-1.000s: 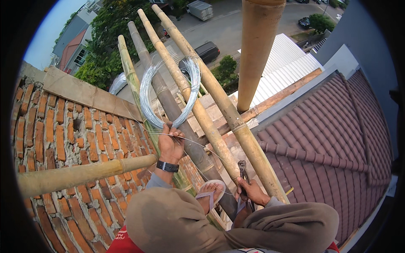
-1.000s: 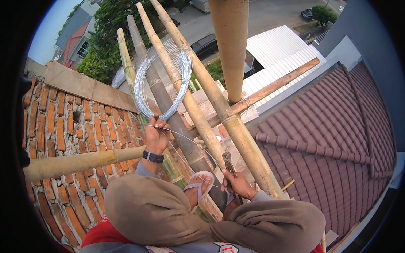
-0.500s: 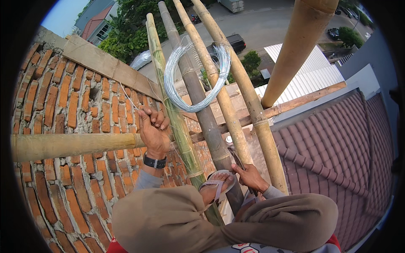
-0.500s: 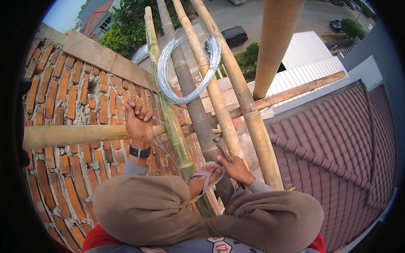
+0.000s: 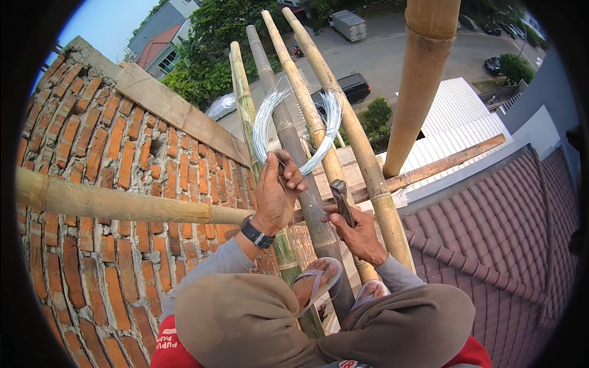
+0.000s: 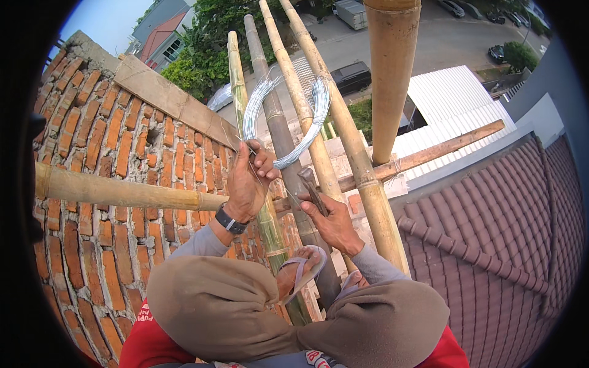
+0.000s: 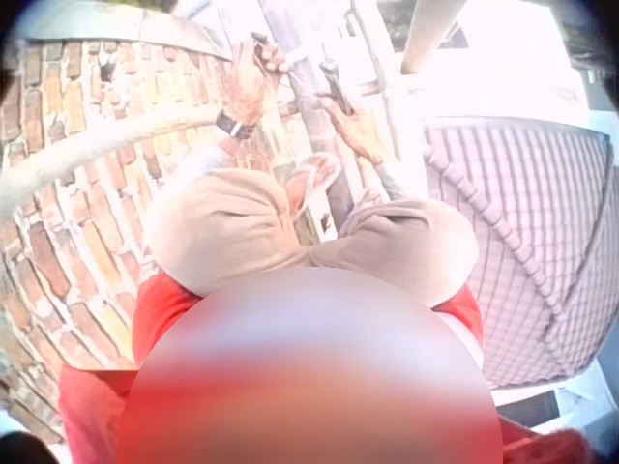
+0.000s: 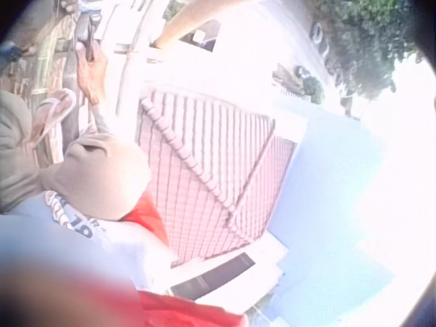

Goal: The person stands on a bamboo scaffold and uses pliers to cut and twist wire, securing bamboo poles together. The person repeatedly measures, cuts, and twists wire around the scaffold joints to fasten them.

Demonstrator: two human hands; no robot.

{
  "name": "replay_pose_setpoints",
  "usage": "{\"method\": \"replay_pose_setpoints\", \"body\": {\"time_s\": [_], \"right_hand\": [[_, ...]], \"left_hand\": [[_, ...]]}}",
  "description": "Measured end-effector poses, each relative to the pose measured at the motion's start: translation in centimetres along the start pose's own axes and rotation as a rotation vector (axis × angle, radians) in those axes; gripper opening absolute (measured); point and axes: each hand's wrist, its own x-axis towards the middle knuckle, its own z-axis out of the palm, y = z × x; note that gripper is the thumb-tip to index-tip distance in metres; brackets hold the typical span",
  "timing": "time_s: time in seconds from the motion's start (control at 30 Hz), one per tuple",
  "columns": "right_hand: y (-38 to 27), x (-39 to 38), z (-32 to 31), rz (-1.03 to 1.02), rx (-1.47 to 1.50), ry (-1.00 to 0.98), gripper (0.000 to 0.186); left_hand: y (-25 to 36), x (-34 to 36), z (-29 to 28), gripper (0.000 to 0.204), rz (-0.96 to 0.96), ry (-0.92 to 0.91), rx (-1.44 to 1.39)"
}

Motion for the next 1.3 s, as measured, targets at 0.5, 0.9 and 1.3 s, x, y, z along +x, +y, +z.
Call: {"method": "replay_pose_setpoints", "body": {"time_s": [0.5,0.9,1.3], "right_hand": [[-1.5,-0.7,1.1,-0.264,0.150,0.541,0.024],[0.5,-1.2,-3.5,0.085,0.225,0.522,0.031],[1.7,-3.0,-4.3,0.183,0.234,0.628,0.029]], "left_hand": [[-8.8,-0.8,4.4,0.045,-0.268,-0.181,0.452],[-13.2,0.6,3.0,0.046,-0.752,-0.345,0.111],[-15.9,5.8,2.2,0.030,-0.699,-0.386,-0.159]]}}
